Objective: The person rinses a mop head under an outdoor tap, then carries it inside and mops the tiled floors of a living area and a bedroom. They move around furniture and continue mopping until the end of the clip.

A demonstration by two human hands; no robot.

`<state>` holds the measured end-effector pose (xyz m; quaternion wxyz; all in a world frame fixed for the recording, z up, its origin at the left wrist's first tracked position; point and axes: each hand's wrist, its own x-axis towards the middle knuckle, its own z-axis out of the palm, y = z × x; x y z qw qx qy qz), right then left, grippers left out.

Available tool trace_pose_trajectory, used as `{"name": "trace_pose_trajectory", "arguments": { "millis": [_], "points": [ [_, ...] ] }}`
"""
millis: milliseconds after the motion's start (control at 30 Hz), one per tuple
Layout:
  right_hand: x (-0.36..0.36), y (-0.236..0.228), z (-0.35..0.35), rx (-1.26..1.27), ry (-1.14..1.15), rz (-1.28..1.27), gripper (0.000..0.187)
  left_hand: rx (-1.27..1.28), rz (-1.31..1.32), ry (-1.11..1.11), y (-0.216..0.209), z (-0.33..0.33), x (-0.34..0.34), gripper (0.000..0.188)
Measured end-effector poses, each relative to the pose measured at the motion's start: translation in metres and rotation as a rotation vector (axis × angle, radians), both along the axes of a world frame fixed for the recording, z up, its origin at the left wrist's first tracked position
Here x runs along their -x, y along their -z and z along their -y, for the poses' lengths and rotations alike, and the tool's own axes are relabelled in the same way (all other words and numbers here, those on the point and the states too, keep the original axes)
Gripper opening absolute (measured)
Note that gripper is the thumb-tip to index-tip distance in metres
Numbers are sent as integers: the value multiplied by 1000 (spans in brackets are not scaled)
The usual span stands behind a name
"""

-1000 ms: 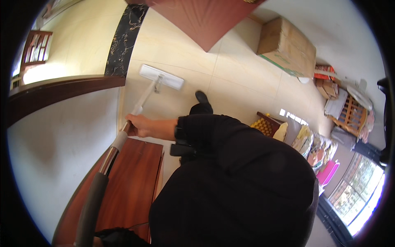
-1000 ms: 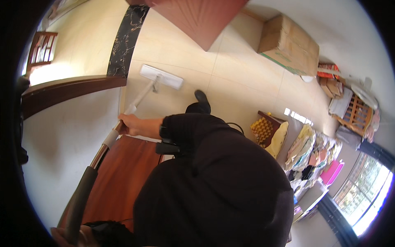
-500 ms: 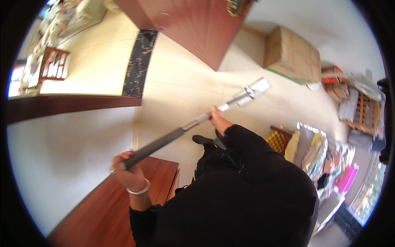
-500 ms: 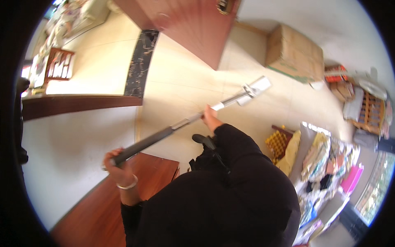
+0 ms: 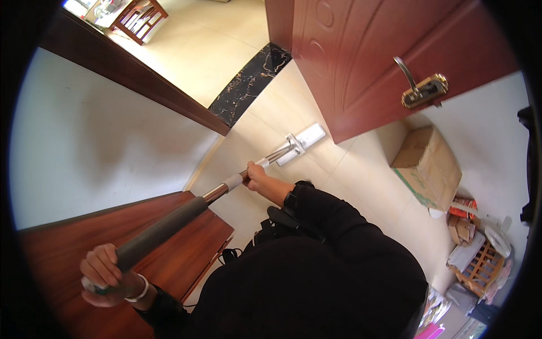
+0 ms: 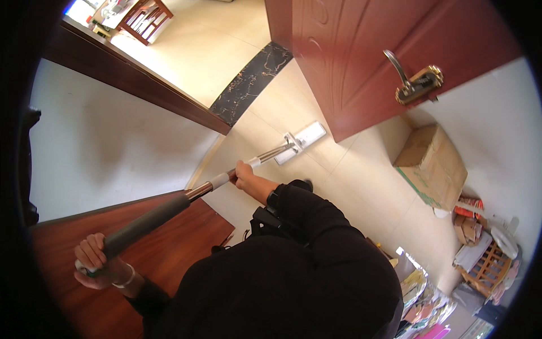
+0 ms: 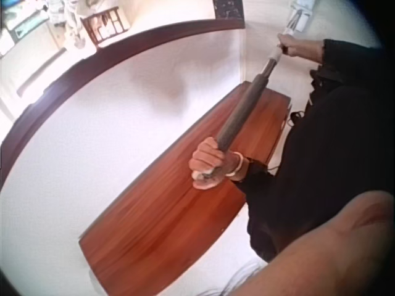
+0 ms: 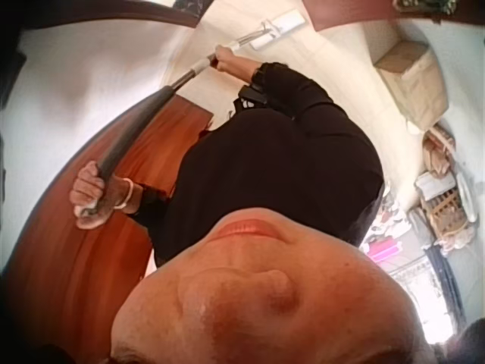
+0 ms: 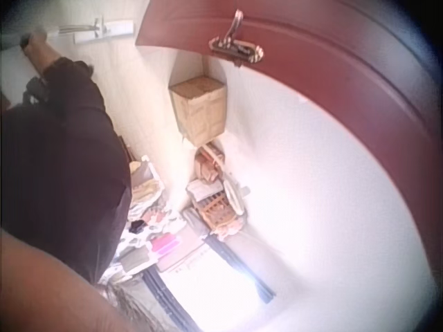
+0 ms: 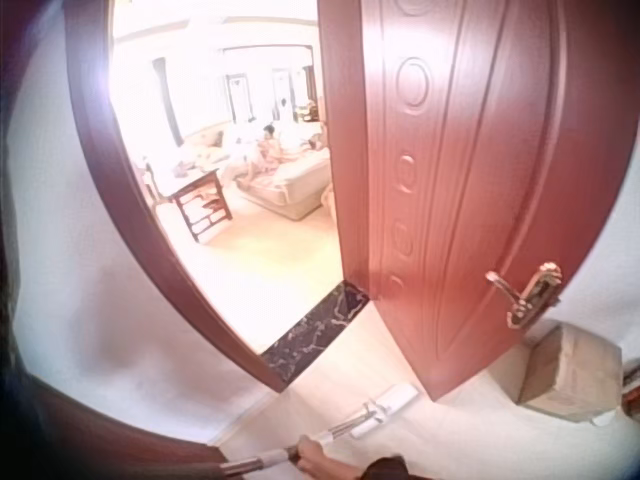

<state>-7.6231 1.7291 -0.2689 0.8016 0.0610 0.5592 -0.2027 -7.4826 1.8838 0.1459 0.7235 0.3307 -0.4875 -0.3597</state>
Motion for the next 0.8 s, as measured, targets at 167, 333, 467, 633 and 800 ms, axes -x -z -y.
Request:
{"name": "trace_pose_trajectory", "arguments": {
  "millis": [167,333,467,633,800],
  "points": [
    [-38,16,128,100,-70,19,23,-13,140,153,22,82,3,43],
    [-84,33,289,198,-143,84,28,46,333,300,49,221,-10,32],
    [-127,40,416,152,-158,90,21,123,411,311,55,359,-22,28],
    [-169,59,550,159,-241,119,17,176,502,337,77,502,-19,26],
    [-188,60,620,187,-210,168,19,69,574,341,77,566,-37,29]
  ]
}}
